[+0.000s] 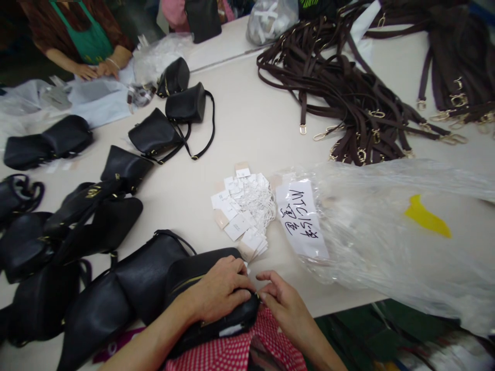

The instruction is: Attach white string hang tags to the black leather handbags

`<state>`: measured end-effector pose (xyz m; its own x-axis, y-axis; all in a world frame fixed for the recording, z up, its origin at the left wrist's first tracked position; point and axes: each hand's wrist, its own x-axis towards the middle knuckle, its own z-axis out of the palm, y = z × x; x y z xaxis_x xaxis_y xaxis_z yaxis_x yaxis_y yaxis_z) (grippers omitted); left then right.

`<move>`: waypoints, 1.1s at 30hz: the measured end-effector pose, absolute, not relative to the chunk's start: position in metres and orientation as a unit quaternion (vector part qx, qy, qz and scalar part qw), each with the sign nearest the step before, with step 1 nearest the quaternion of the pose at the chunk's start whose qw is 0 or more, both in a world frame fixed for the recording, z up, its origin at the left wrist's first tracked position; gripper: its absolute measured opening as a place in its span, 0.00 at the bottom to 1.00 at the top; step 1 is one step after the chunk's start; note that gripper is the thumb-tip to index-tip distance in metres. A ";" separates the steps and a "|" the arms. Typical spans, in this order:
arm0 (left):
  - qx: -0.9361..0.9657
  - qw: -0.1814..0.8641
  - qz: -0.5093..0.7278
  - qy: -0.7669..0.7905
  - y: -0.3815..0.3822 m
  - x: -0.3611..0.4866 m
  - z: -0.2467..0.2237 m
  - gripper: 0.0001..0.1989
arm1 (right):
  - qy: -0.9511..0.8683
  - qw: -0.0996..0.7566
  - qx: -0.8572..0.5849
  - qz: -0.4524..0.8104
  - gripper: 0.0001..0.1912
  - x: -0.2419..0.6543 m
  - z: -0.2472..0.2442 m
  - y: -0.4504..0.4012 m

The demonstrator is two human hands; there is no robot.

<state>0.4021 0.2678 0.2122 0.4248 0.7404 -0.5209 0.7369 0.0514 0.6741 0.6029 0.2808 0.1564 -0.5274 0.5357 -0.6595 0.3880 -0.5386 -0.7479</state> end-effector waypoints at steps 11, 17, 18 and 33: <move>0.699 0.419 -0.195 0.546 0.297 0.442 0.217 0.10 | -0.439 0.067 -0.448 0.776 0.08 0.593 0.163 0.278; 0.706 0.415 -0.171 0.548 0.293 0.444 0.212 0.09 | -0.440 0.103 -0.452 0.769 0.06 0.590 0.161 0.275; 0.706 0.414 -0.164 0.551 0.290 0.443 0.210 0.09 | -0.452 0.103 -0.458 0.759 0.06 0.590 0.161 0.274; 0.436 0.604 0.245 0.620 0.283 0.425 0.188 0.07 | -0.403 0.260 -0.519 0.708 0.28 0.606 0.148 0.292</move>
<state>0.4247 0.2828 0.1883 0.1105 0.8375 -0.5352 0.2451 0.4989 0.8313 0.6065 0.2922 0.1483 -0.3265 0.7864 -0.5244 0.0499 -0.5397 -0.8404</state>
